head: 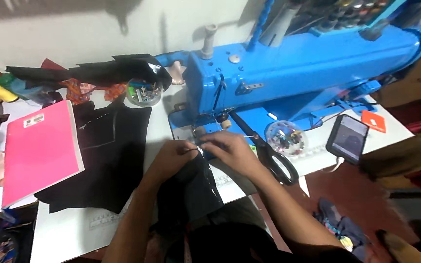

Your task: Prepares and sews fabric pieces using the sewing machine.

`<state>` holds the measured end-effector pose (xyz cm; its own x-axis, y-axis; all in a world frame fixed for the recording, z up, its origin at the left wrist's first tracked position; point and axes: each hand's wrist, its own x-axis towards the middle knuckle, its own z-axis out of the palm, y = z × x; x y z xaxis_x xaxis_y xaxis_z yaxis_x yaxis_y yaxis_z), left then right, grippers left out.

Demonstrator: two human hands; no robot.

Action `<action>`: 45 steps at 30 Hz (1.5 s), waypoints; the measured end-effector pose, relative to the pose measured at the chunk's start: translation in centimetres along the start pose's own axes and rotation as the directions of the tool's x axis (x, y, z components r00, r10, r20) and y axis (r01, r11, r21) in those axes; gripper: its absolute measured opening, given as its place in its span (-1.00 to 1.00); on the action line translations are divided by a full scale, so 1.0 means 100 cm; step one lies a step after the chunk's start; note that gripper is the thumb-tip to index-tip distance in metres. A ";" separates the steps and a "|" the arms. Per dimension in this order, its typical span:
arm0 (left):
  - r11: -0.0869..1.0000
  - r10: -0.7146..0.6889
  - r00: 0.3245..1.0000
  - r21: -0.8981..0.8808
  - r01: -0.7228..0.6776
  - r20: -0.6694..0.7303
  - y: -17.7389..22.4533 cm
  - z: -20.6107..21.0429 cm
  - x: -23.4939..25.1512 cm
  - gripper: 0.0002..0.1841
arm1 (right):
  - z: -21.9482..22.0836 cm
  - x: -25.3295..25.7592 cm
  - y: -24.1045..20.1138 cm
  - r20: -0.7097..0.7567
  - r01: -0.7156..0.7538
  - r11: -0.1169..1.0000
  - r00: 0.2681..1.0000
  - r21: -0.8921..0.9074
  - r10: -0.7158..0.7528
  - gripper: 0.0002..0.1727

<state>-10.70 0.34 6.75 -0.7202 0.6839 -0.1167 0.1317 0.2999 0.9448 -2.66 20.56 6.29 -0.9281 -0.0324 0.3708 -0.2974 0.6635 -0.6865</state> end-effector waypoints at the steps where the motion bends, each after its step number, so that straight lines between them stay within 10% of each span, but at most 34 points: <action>1: 1.000 0.005 1.000 0.000 -0.005 0.001 0.000 0.000 0.000 -0.91 | 0.001 0.002 0.001 0.023 0.028 1.000 0.999 -0.008 -0.027 -0.80; 14: 1.000 -0.020 0.998 0.006 0.020 0.053 -0.002 0.000 0.002 -0.87 | 0.010 0.001 0.006 0.016 0.157 0.978 0.988 -0.139 -0.156 -0.80; 23: 0.937 0.072 0.996 0.347 -0.047 -0.057 0.004 0.018 0.002 -0.83 | 0.005 -0.002 -0.021 0.132 -0.293 0.952 0.951 0.090 0.280 -0.82; 27: 0.816 0.206 0.975 0.565 -0.123 -0.085 -0.003 0.031 0.001 -0.78 | 0.006 -0.003 -0.028 0.374 -0.691 0.468 0.706 0.551 0.601 -0.85; 32: 0.734 0.340 0.936 0.649 -0.200 -0.096 -0.013 0.039 0.003 -0.80 | 0.008 -0.003 -0.019 0.598 -0.714 -0.064 0.530 0.697 0.601 -0.77; 35: 0.843 0.119 0.992 0.533 -0.078 -0.042 -0.001 0.029 0.002 -0.74 | 0.009 -0.007 -0.024 0.318 -0.652 0.409 0.708 0.639 0.631 -0.82; 38: 0.926 -0.063 0.998 0.375 0.051 0.020 0.004 0.013 0.005 -0.70 | 0.004 -0.018 -0.001 -0.033 -0.217 0.967 0.974 0.131 0.223 -0.78; 41: 0.967 -0.080 0.996 0.247 0.066 0.046 0.000 0.007 0.006 -0.74 | -0.005 -0.019 0.014 0.034 0.221 0.962 0.975 -0.161 -0.218 -0.75; 45: 0.986 -0.048 0.995 0.166 0.033 0.085 -0.005 0.011 0.006 -0.78 | -0.012 -0.011 0.012 0.160 0.488 0.796 0.872 -0.359 -0.463 -0.77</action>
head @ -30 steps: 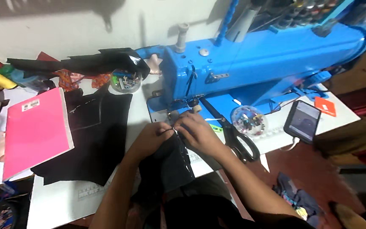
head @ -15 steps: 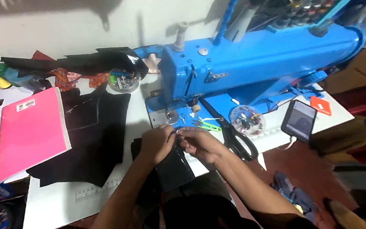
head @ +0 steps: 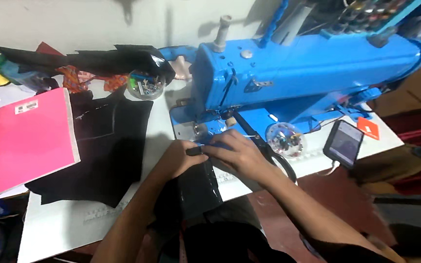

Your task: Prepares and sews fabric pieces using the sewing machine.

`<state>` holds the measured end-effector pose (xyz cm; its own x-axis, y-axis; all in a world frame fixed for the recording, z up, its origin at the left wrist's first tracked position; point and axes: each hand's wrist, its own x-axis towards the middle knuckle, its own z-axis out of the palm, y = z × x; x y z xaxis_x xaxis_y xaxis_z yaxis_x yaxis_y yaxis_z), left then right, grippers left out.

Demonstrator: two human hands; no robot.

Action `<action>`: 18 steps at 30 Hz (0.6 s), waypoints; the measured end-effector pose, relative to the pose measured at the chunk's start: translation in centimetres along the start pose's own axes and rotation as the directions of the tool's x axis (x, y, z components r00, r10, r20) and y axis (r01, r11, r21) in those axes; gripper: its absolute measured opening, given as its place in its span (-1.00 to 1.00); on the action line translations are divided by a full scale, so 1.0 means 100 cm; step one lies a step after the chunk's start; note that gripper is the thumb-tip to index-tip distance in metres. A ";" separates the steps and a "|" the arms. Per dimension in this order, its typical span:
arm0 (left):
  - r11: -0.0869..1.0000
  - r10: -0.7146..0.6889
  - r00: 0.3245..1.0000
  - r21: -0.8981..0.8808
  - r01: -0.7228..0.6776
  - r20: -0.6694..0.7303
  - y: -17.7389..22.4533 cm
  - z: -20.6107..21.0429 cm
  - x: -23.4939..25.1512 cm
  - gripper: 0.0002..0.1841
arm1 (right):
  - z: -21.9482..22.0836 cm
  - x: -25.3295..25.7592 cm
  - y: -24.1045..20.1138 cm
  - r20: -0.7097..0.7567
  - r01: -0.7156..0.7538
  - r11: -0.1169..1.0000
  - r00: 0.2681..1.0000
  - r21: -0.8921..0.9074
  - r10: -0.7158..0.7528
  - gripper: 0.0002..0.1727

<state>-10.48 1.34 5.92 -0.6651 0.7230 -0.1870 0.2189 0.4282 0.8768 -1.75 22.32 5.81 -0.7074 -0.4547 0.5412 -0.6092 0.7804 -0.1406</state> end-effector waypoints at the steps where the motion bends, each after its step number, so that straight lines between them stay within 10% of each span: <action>1: 1.000 0.009 1.000 0.009 -0.009 0.012 0.000 0.000 0.000 -0.78 | -0.002 0.003 0.001 0.010 0.042 0.999 0.999 -0.026 -0.041 -0.78; 8: 0.997 0.039 0.997 0.057 -0.043 0.069 0.004 0.002 -0.001 -0.78 | -0.003 0.017 -0.002 0.116 0.113 0.993 0.987 -0.031 -0.109 -0.83; 13: 0.997 0.050 0.983 0.055 -0.060 0.178 0.010 0.005 -0.005 -0.77 | -0.004 -0.001 0.003 -0.032 -0.554 0.802 0.819 0.222 0.574 -0.76; 18: 0.996 0.057 0.988 0.057 -0.066 0.146 0.011 0.002 -0.004 -0.75 | -0.019 -0.034 0.017 -0.185 -0.746 0.645 0.619 0.165 0.763 -0.81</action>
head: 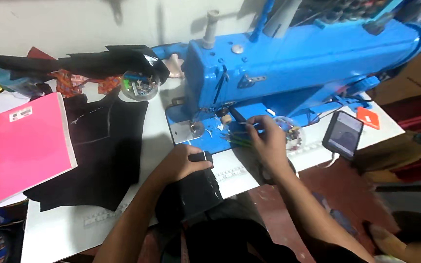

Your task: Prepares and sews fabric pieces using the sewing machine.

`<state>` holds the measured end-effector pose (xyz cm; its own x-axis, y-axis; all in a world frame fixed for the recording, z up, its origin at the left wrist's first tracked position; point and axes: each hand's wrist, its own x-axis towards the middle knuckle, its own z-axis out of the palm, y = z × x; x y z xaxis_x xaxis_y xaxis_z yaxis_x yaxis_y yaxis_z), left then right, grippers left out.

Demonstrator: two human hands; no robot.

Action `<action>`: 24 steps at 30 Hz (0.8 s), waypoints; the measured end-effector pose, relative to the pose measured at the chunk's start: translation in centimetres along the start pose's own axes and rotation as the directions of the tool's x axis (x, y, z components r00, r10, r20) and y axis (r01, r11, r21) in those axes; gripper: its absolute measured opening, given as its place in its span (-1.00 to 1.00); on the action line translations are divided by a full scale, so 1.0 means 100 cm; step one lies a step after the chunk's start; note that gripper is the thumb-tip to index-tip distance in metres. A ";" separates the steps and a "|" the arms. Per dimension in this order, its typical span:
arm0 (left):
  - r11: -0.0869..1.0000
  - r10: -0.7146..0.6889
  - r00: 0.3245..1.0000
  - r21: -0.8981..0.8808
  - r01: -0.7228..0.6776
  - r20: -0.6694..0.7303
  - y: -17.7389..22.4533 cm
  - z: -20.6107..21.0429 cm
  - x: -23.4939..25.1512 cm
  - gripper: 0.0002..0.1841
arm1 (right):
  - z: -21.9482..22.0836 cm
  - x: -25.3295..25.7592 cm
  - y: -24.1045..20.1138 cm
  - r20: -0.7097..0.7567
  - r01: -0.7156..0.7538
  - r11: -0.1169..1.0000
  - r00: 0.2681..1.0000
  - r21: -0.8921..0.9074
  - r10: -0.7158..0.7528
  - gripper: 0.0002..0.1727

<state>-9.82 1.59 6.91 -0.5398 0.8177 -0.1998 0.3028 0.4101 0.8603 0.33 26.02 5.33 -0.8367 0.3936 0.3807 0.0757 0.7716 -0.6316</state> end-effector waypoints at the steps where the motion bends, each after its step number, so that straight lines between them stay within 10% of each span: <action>1: 1.000 0.012 1.000 -0.002 -0.012 -0.018 0.000 -0.001 0.001 -0.75 | -0.003 -0.003 0.001 -0.006 0.015 1.000 1.000 -0.011 -0.015 -0.80; 5: 0.996 -0.026 0.992 -0.085 0.015 -0.123 -0.002 -0.003 -0.002 -0.80 | -0.003 -0.017 -0.021 0.161 -0.076 0.971 0.986 0.226 0.040 -0.74; 10: 0.979 -0.002 0.982 -0.199 -0.036 -0.186 -0.002 -0.003 -0.005 -0.89 | 0.024 -0.037 -0.049 0.608 -0.326 0.811 0.792 0.486 -0.046 -0.79; 24: 0.981 0.052 0.974 -0.169 -0.090 -0.219 -0.008 -0.002 -0.005 -0.89 | 0.022 -0.039 -0.048 0.639 -0.510 0.638 0.768 0.577 0.037 -0.75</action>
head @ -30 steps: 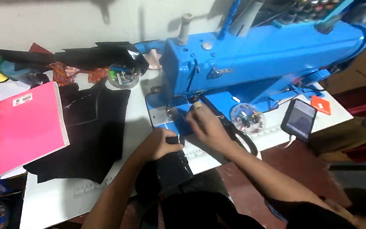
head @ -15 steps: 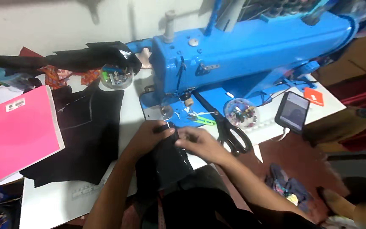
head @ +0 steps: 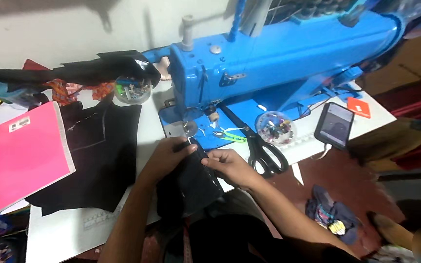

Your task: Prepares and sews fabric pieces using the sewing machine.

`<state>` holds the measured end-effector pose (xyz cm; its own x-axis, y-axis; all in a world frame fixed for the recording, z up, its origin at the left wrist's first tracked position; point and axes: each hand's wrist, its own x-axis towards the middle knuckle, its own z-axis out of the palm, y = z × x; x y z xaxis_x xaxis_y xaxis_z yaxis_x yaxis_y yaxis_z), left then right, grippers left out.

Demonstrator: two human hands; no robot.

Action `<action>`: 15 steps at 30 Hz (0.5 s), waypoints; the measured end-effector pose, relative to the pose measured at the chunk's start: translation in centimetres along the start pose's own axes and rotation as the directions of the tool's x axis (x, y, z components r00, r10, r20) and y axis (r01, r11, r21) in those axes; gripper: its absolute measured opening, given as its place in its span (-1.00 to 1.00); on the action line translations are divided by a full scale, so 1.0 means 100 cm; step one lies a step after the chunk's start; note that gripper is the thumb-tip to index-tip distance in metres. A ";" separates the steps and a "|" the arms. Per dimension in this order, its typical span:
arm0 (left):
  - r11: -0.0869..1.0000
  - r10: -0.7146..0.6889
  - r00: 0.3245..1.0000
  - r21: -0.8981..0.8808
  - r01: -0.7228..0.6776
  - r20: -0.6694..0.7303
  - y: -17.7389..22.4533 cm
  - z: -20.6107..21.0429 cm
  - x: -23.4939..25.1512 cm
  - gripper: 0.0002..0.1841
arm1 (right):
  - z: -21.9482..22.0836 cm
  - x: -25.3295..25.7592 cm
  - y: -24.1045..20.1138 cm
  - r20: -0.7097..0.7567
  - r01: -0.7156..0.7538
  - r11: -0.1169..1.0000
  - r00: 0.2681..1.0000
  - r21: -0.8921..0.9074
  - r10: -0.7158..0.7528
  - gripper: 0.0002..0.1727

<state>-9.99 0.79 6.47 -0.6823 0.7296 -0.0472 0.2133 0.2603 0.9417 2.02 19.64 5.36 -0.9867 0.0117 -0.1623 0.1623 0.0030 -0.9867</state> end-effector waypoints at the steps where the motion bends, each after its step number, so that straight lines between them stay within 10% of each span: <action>1: 1.000 -0.020 0.998 0.018 0.019 0.060 0.001 -0.006 -0.001 -0.88 | -0.001 0.001 -0.001 -0.019 0.000 1.000 1.000 0.002 0.000 -0.73; 7: 0.991 -0.133 0.954 0.055 0.123 0.269 0.003 -0.050 -0.032 -0.87 | -0.018 0.003 -0.001 -0.294 0.063 0.940 0.941 -0.335 -0.168 -0.84; 10: 0.985 -0.166 0.983 0.049 0.163 0.078 0.011 -0.041 -0.044 -0.94 | -0.008 -0.003 0.006 -0.303 0.181 0.777 0.849 -0.602 -0.433 -0.76; 15: 0.969 -0.243 0.938 -0.103 0.224 -0.248 0.029 -0.003 -0.047 -0.91 | 0.046 -0.023 -0.006 -0.061 0.390 0.736 0.862 -0.553 -0.503 -0.58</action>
<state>-6.40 -2.08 9.48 -0.8649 0.4643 -0.1907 -0.0183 0.3505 0.9364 4.19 14.98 6.28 -0.9316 0.0700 0.3566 -0.2593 0.5597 -0.7871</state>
